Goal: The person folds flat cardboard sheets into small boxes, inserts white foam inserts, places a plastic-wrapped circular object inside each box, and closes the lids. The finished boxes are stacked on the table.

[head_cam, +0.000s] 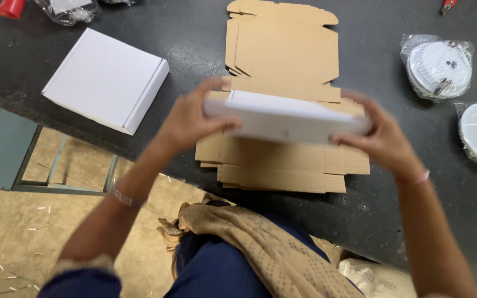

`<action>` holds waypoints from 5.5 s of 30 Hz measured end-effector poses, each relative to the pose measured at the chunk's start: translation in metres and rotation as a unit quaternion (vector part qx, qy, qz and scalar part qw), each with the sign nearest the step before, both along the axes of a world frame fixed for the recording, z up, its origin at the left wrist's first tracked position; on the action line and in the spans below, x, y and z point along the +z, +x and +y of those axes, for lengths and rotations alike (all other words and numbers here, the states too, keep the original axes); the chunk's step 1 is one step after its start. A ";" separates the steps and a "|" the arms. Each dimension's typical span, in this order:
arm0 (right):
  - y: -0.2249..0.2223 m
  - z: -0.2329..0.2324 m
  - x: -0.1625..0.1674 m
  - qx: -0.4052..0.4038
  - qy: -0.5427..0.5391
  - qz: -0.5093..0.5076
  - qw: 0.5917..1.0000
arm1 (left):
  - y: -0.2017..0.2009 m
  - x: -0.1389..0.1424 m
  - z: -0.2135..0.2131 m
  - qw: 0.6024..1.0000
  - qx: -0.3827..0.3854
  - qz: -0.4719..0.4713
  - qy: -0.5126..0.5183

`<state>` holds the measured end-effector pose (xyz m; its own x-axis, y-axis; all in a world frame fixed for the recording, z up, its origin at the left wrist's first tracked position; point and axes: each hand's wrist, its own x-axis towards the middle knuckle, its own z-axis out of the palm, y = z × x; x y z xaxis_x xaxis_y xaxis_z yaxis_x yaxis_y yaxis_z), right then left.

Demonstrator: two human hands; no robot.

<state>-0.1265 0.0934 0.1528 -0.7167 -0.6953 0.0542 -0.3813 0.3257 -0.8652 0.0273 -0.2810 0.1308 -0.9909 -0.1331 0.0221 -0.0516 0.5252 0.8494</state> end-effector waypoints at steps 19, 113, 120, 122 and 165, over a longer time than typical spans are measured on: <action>-0.088 -0.018 0.042 0.002 0.111 0.333 0.936 | -0.092 0.042 -0.031 0.914 0.026 0.285 -0.288; -0.028 -0.032 0.017 -0.099 0.001 0.418 0.903 | -0.055 0.020 0.000 0.920 0.035 0.360 -0.151; -0.034 -0.037 0.005 -0.109 -0.023 0.412 0.905 | -0.063 0.016 0.001 0.906 0.060 0.388 -0.159; -0.036 -0.038 0.006 -0.112 -0.023 0.401 0.909 | -0.065 0.014 0.000 0.905 0.061 0.394 -0.152; -0.029 -0.029 0.017 -0.069 0.073 0.493 0.864 | -0.203 0.048 0.109 0.960 -0.099 0.056 -0.258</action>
<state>-0.1551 0.0649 0.1701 -0.4481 -0.6574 0.6058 -0.8587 0.5051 -0.0870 -0.1760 -0.1722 0.1792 -0.9832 0.1151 0.1419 0.1692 0.8669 0.4688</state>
